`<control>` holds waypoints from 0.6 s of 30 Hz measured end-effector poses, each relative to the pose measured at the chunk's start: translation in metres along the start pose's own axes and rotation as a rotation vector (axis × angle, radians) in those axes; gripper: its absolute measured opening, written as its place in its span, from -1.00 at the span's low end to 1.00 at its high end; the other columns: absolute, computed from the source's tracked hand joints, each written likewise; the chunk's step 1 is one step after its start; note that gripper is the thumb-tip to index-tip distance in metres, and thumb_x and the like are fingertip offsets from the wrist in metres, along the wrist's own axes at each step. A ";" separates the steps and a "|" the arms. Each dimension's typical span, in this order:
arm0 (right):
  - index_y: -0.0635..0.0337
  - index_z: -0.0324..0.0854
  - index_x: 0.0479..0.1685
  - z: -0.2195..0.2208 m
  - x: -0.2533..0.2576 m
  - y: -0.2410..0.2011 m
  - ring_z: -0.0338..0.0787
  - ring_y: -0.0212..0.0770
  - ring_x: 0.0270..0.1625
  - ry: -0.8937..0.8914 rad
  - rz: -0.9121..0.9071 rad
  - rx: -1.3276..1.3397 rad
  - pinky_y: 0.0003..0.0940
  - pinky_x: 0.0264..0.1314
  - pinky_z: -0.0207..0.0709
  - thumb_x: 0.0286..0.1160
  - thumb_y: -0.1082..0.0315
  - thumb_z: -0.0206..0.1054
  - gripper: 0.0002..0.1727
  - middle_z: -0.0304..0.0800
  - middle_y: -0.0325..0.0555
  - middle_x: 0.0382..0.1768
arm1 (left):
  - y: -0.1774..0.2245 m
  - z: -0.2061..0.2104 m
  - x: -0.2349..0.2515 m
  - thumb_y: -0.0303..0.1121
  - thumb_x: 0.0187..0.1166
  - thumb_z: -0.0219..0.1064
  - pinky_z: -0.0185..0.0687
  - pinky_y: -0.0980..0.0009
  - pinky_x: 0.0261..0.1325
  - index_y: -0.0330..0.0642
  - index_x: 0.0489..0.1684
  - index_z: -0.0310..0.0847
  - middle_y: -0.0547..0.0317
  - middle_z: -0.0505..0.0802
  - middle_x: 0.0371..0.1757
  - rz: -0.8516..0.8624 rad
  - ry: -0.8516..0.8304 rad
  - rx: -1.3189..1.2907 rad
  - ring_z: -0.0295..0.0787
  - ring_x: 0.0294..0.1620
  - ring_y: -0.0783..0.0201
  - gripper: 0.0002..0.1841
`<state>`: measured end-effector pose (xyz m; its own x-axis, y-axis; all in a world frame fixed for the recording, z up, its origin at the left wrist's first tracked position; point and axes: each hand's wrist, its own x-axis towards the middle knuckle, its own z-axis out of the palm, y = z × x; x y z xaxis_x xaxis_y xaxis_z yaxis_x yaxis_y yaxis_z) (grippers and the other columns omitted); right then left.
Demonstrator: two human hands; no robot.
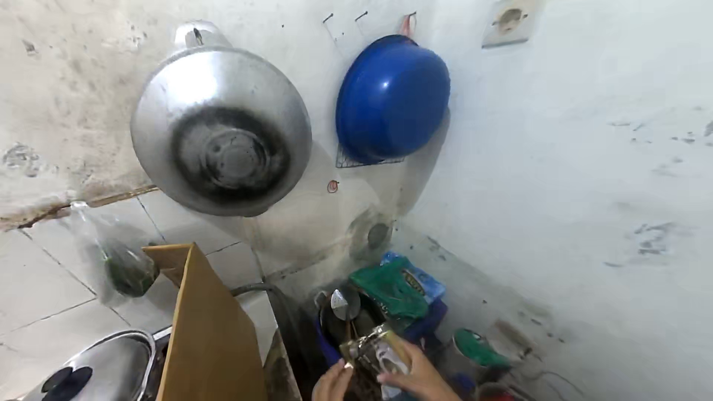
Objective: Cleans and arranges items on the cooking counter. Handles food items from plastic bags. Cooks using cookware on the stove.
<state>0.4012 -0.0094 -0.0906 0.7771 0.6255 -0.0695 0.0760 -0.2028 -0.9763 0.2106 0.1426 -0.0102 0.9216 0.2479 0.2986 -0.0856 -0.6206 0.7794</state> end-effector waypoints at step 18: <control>0.39 0.67 0.18 0.020 -0.016 -0.015 0.79 -0.62 -0.03 0.039 -0.125 -0.048 -0.70 0.12 0.63 -0.02 0.39 0.67 -0.38 0.88 -0.15 -0.05 | -0.056 0.089 0.006 -0.23 0.42 0.51 0.55 0.14 0.39 -0.50 0.10 0.63 -0.30 0.77 0.20 -0.061 0.461 0.066 0.68 0.29 -0.09 -0.52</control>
<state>0.3752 -0.0010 -0.0793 0.7834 0.6185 0.0611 0.2025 -0.1611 -0.9659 0.2552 0.1125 -0.1012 0.6588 0.5804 0.4786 0.0011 -0.6369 0.7709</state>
